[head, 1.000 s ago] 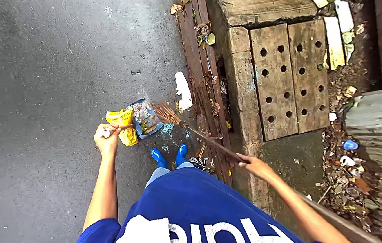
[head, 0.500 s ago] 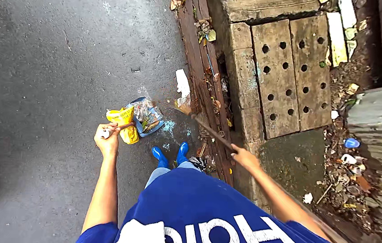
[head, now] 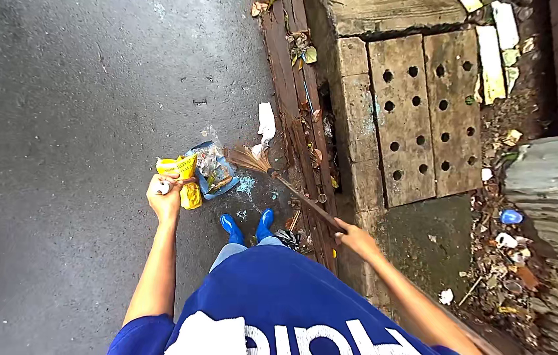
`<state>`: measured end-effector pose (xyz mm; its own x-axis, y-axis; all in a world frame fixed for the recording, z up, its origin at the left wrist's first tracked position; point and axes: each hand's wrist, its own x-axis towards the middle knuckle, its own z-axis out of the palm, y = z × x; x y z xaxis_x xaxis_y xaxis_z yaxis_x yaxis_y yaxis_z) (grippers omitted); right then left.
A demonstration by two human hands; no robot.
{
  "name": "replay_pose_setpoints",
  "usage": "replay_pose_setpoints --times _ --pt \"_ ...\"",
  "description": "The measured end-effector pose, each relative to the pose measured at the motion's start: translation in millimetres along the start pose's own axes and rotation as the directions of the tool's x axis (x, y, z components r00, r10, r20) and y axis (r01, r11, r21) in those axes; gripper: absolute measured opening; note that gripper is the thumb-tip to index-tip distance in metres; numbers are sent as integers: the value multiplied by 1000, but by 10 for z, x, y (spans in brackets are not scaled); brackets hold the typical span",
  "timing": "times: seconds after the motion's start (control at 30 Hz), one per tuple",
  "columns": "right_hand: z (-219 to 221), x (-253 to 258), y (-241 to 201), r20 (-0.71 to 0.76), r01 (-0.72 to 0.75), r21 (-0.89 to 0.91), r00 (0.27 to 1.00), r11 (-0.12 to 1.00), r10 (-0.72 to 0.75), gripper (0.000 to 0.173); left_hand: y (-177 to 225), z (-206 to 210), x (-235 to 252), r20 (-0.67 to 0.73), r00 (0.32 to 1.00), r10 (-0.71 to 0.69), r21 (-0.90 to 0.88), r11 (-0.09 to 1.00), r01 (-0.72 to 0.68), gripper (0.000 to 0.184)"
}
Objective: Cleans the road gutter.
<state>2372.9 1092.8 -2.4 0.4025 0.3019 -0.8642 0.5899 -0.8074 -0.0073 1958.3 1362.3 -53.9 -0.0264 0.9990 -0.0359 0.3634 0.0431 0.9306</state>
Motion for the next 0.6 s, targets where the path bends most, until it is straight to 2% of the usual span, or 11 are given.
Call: replay_pose_setpoints --times 0.07,0.13,0.2,0.27,0.37,0.43,0.53,0.6 --pt "-374 -115 319 -81 18 114 997 993 -9 53 -3 24 11 -9 1000 0 0 1000 0 20" --pt "-711 -209 456 -180 -14 82 983 997 29 51 -16 52 22 -36 999 -8 -11 1000 8 20" --pt "-914 -182 241 -285 -75 -41 957 996 60 54 -11 59 6 -58 998 -5 -4 1000 5 19" --pt "-963 119 -190 -326 -142 -139 941 980 90 56 -8 53 30 -61 998 -5 12 1000 5 17" --pt "-782 681 -637 -244 -125 -298 968 946 51 56 -19 88 -29 -59 998 1 9 1000 0 16" --pt "-704 735 -765 -139 -23 -443 989 896 -44 61 -14 83 45 -75 997 16 9 1000 -15 15" --pt "-1020 478 -357 -143 65 -400 981 914 -132 57 -12 70 28 -72 997 -33 34 999 36 14" --pt "-1334 285 -116 -217 30 -323 971 946 -104 54 -20 69 57 -70 996 -51 41 998 54 14"
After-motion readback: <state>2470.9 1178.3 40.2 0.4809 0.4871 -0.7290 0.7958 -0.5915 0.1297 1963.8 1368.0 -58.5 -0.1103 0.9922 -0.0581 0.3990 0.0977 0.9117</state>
